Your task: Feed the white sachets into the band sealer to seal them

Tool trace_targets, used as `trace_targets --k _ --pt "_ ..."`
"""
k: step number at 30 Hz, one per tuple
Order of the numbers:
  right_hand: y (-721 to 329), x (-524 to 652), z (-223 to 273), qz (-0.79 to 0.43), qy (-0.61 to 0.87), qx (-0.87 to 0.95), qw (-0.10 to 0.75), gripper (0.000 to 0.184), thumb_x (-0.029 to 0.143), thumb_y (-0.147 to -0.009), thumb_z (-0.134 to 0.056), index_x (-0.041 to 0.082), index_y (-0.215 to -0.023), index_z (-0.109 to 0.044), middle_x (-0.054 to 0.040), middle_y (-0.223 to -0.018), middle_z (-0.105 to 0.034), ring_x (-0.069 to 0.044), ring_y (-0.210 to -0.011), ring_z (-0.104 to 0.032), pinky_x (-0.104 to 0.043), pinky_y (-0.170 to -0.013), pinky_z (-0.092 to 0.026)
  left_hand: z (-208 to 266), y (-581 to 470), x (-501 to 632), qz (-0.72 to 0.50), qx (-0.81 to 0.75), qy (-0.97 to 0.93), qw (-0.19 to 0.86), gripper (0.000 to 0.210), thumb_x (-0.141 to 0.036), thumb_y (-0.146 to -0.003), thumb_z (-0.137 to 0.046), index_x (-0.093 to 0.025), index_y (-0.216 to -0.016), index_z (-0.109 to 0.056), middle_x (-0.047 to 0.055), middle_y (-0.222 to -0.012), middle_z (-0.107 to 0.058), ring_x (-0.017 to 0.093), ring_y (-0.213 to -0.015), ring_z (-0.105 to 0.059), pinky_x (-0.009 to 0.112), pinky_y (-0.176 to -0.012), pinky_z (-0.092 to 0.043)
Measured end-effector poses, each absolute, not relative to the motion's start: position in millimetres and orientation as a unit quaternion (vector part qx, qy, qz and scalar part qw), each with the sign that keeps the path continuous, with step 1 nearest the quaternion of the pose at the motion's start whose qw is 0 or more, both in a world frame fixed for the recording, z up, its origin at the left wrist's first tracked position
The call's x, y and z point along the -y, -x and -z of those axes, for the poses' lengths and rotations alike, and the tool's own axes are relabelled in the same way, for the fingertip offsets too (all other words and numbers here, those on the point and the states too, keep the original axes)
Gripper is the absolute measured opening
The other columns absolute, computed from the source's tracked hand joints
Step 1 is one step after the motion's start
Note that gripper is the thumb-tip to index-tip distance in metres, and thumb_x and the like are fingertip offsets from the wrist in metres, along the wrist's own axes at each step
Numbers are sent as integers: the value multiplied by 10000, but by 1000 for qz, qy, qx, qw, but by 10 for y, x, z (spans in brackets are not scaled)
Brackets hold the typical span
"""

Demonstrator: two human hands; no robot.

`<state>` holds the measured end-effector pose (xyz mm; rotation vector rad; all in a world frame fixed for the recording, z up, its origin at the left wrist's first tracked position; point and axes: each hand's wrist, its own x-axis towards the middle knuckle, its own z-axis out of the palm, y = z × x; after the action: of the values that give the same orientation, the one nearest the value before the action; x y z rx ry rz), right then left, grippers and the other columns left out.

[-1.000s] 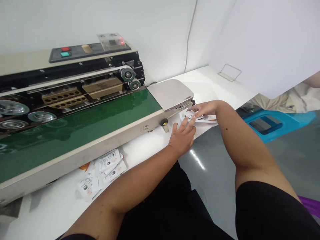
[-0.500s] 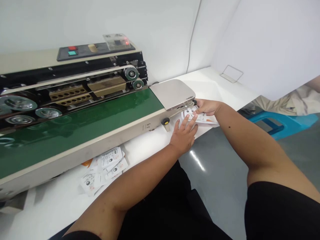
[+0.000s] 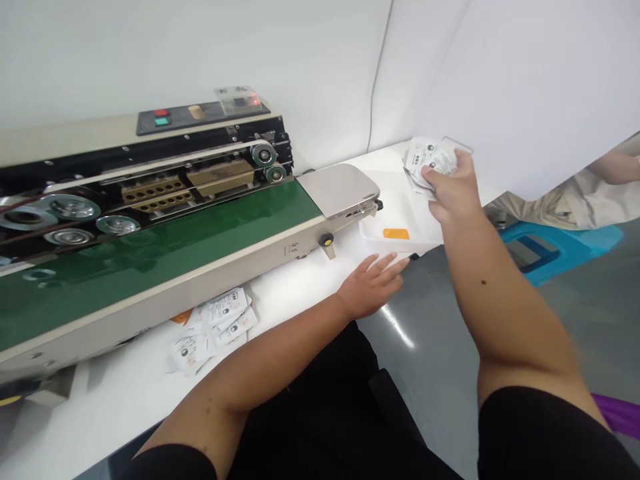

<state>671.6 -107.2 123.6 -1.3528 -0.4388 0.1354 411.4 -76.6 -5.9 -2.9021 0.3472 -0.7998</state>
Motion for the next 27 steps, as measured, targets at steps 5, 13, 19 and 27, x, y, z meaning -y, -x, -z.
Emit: trace_targets --k 5,13,19,27 --pt "-5823 1253 -854 -136 543 259 787 649 296 -732 -883 328 -1262 -510 -64 -1355 -686 -292 -1210 -710 -490 -895 -668 110 -3485 861 282 -201 936 59 261 -239 -1061 -541 -263 -1219 -748 35 -1669 -509 232 -1570 -448 443 -1266 -419" --pt "-4035 1332 -125 -304 534 320 721 695 399 -754 -915 340 -1320 -516 -37 -1175 -728 -271 -1059 -738 -455 -899 -656 20 -1875 541 377 31 924 58 424 -350 -1008 -670 -272 -1424 -645 96 -1564 -622 311 -1480 -542 496 -1174 -491" --pt "-3507 1029 209 -226 663 435 566 600 443 -890 -731 302 -1433 -517 -101 -1342 -687 -319 -1234 -674 -532 -1050 -588 48 -1731 363 222 142 964 32 724 -644 -1023 -556 -245 -1617 -451 145 -1755 -342 393 -1615 -336 576 -1274 -357" --pt "-3519 854 142 -114 709 616 323 649 276 -947 -548 247 -1592 -480 -161 -1543 -574 -383 -1481 -494 -652 -1248 -359 130 -1836 328 178 231 956 -38 595 -444 -1096 -458 -152 -1615 -437 159 -1717 -413 361 -1586 -390 539 -1270 -373"
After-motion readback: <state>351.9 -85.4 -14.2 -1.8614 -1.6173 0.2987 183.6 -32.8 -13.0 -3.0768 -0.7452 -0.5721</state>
